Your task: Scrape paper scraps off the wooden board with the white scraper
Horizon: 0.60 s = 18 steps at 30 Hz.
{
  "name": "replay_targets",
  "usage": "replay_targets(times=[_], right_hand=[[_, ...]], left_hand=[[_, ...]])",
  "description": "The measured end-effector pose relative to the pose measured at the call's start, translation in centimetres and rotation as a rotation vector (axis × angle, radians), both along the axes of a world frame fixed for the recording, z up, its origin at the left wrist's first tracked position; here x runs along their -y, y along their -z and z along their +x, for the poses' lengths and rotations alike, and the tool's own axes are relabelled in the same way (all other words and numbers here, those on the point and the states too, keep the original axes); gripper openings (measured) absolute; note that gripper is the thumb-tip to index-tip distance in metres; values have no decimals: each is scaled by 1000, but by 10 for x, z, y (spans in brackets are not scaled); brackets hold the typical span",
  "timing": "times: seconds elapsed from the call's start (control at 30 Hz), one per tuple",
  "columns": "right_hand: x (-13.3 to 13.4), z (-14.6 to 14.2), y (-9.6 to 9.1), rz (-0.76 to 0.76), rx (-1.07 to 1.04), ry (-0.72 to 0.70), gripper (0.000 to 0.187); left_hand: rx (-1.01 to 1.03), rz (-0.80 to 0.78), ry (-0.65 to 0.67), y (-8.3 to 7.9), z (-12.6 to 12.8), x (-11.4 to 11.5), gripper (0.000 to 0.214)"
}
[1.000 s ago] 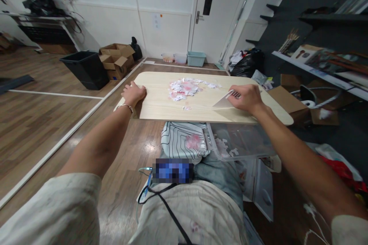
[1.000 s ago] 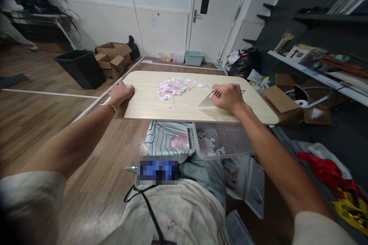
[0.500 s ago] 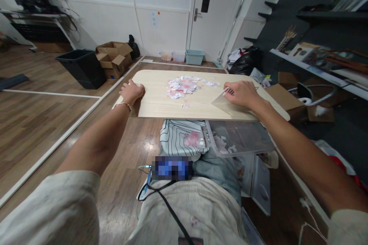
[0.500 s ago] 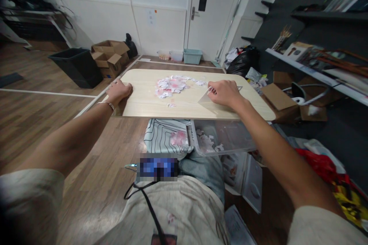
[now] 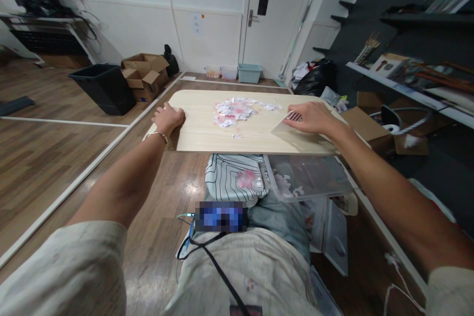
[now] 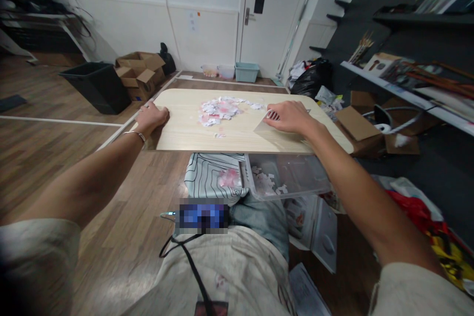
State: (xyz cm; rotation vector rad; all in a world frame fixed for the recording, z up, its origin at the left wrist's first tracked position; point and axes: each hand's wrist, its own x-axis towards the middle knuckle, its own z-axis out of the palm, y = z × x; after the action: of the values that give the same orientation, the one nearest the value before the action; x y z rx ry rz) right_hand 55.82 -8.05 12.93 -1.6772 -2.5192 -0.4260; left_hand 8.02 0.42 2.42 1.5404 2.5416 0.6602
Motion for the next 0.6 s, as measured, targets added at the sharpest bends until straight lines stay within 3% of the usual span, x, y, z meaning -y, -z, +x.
replay_targets(times=[0.6], right_hand=[[-12,-19,-2,40,15,85,34]], left_hand=[[0,-15,-2,-3,1,2,85]])
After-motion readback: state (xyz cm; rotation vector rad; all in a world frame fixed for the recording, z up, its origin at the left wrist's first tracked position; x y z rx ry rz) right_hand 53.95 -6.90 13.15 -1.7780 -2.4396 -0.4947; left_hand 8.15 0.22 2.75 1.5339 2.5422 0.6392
